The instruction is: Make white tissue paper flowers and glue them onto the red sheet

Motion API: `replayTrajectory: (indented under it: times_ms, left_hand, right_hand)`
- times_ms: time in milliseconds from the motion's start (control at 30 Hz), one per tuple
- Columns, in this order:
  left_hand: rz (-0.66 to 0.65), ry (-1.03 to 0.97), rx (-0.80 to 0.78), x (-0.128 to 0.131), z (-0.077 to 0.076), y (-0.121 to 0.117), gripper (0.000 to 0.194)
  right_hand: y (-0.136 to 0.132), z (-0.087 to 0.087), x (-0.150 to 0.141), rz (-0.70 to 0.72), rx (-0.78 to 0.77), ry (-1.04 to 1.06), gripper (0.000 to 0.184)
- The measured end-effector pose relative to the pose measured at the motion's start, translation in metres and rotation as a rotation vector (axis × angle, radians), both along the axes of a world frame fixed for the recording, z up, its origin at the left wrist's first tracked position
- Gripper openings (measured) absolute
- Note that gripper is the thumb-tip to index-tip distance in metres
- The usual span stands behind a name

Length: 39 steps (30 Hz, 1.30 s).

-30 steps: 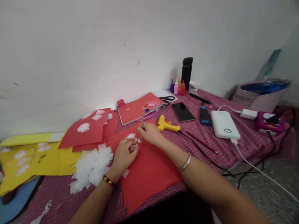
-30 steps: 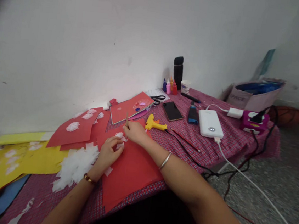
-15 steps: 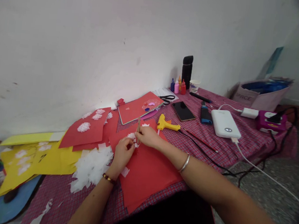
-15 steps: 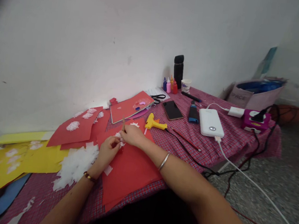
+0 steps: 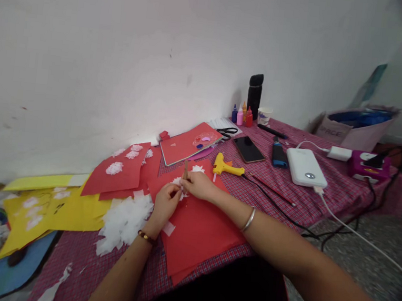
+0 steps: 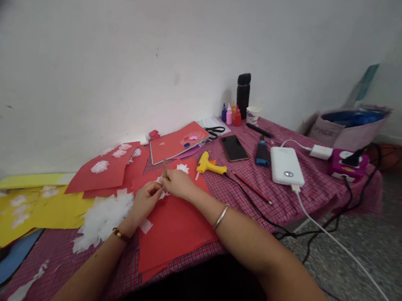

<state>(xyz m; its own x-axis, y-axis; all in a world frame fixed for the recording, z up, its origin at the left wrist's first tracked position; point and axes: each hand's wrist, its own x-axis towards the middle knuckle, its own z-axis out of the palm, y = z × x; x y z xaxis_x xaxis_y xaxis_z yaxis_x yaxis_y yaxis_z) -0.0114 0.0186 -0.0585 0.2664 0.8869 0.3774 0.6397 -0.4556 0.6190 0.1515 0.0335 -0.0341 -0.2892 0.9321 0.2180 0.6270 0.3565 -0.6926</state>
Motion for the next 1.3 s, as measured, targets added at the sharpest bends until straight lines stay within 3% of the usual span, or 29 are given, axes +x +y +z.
replayTrajectory:
  times_ms: [233, 433, 567, 767, 900, 1033, 1067, 1167, 1300]
  left_hand:
    - [0.049, 0.003, -0.028, 0.002, 0.004, -0.002, 0.033]
    - [0.019, 0.027, 0.011, -0.018, 0.033, -0.019, 0.024]
    - [0.037, 0.035, -0.062, -0.044, 0.047, -0.036, 0.018]
    - [-0.069, 0.15, -0.299, -0.059, 0.037, -0.056, 0.024]
    - [-0.165, 0.322, -0.256, -0.055, 0.034, -0.059, 0.036]
    - [-0.225, 0.396, -0.273, -0.05, 0.04, -0.059, 0.01]
    - [-0.227, 0.385, -0.296, -0.049, 0.041, -0.059, 0.004]
    - [-0.198, 0.267, -0.39, -0.048, 0.046, -0.058, 0.015]
    - [-0.094, -0.071, -0.492, -0.044, 0.051, -0.048, 0.011]
  right_hand:
    - [-0.005, 0.0, -0.003, 0.045, 0.011, 0.024, 0.02]
    - [-0.002, 0.002, 0.0, 0.03, 0.047, 0.047, 0.022]
    - [0.002, 0.008, 0.005, -0.016, 0.023, 0.163, 0.023]
    - [0.0, 0.01, 0.003, -0.022, -0.015, 0.189, 0.022]
    - [0.0, 0.006, 0.003, -0.001, -0.004, 0.204, 0.024]
    - [-0.001, 0.005, 0.003, 0.014, 0.0, 0.238, 0.023]
    - [-0.002, 0.006, 0.003, 0.016, 0.001, 0.248, 0.022]
    - [-0.006, 0.009, 0.001, 0.031, -0.014, 0.292, 0.023]
    - [-0.013, 0.013, -0.003, 0.094, -0.063, 0.49, 0.023]
